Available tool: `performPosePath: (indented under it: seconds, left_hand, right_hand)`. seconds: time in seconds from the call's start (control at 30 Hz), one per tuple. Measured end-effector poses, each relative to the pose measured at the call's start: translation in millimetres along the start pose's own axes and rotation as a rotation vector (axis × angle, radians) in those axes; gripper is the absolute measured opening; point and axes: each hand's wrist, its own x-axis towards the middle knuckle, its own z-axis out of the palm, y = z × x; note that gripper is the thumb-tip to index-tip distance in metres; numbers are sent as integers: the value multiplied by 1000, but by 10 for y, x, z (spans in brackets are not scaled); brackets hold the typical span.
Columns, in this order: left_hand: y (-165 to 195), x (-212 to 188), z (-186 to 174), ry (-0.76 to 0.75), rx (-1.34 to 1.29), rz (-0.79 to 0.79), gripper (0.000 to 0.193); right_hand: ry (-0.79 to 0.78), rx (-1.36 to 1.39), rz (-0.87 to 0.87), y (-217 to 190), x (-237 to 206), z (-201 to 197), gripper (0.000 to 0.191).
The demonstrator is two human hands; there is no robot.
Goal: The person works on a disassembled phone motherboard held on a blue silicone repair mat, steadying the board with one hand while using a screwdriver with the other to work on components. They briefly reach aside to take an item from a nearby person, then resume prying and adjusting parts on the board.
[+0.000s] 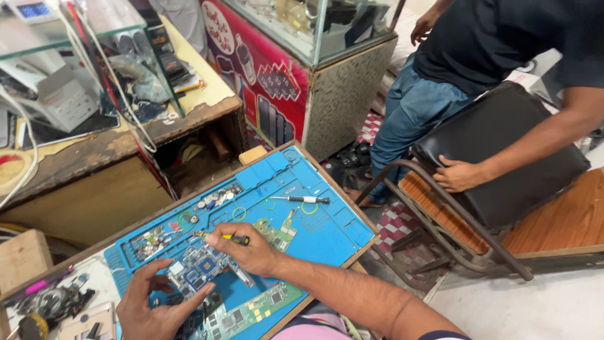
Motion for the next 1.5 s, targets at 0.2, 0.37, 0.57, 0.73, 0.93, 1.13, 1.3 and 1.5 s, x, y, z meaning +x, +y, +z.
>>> performPosePath:
  seconds: [0.2,0.37,0.57,0.73,0.93,1.13,1.3,1.5]
  left_hand:
    - [111,-4,-40,14,-75,-23,77]
    - [120,-2,-54,9,-54,-15,75]
    - [93,-27,-25,22,-18,6,76]
    - [25,-74,8,21,-41,29,78]
    - [-17,-95,21,3,-21,33,78]
    - [18,-83,22,-11,-46,12,79]
    - [-26,-129,39,-6,-65,11,78]
    - [-59,-73,169,54,-173,32,82]
  right_hand:
    - [-36,183,176,16,11,32,32]
    - [-74,162,141,26,19,17,33]
    - [-85,150,119,14,8,-11,35]
    - [-67,148,140,58,-9,-18,34]
    - [-91,151,120,110,-26,-29,35]
    - [-101,104,113,120,-15,-53,36]
    - [-26,-13,-46,188,-34,-77,35]
    - [223,196,45,111,109,-278,28]
